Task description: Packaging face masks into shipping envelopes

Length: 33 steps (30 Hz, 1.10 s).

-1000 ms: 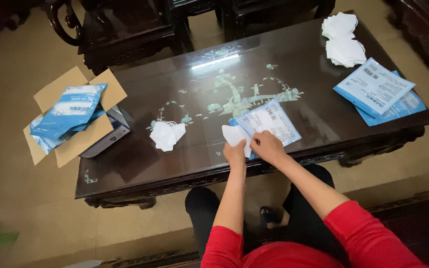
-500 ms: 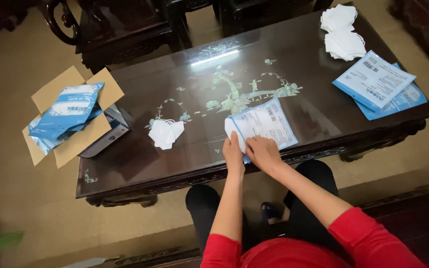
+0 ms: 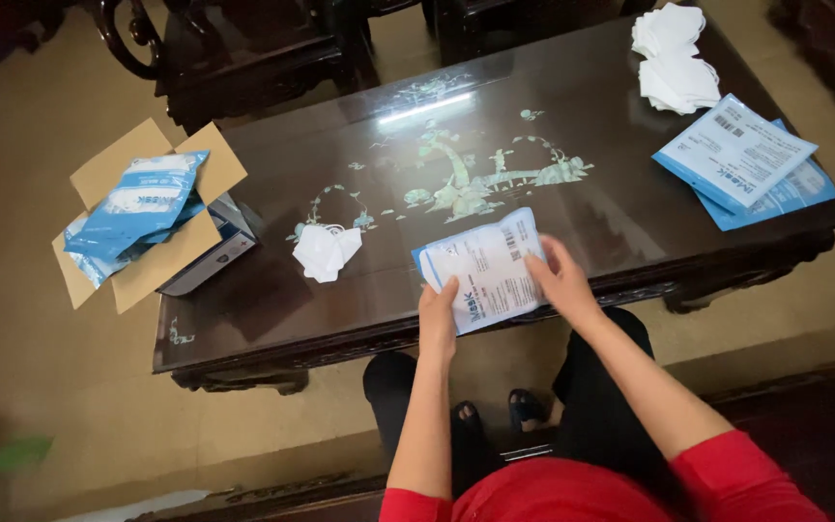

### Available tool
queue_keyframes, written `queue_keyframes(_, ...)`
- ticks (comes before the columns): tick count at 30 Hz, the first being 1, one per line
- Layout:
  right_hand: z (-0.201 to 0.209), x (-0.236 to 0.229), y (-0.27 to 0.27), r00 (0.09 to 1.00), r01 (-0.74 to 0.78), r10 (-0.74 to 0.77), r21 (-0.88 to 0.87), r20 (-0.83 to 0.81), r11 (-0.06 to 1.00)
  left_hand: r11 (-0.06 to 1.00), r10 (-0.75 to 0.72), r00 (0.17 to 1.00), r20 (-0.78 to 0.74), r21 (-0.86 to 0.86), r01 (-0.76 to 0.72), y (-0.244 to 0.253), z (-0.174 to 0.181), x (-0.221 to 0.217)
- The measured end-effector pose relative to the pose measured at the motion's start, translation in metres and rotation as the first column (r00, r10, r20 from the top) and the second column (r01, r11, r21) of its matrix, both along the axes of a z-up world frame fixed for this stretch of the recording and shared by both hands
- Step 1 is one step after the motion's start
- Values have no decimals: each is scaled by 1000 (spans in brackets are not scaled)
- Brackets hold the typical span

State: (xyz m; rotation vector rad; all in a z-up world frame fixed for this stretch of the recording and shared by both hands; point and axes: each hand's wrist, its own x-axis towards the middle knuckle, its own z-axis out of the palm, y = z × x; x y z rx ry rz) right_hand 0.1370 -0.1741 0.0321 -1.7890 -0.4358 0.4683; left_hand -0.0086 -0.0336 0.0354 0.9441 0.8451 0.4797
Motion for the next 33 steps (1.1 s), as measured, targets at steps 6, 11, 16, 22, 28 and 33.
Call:
queue_keyframes(6, 5, -8, -4, 982, -16, 39, 127, -187, 992, 948, -223, 963, -152, 196, 250, -6, 20, -11)
queue_keyframes(11, 46, -21, -8, 935, 8, 25, 92, -355, 996, 870, -347, 878, -329, 238, 433, 0, 34, -22)
queue_keyframes(16, 39, -20, -12, 884, -54, 139, 197, -447, 979, 933, -263, 943, -203, 194, 302, 0, 24, -7)
queue_keyframes(22, 22, -13, -15, 860, 3, 90, 182, -502, 983, 925, -290, 950, -115, 220, 309, -7, 39, -1)
queue_keyframes(28, -21, 30, -3, 912, 106, -63, 86, -405, 991, 851, -40, 931, -362, 475, 221, 16, -16, 36)
queue_keyframes(33, -61, 65, 15, 965, 134, -142, -53, -221, 990, -370, 13, 944, -329, 876, 310, -13, -41, 53)
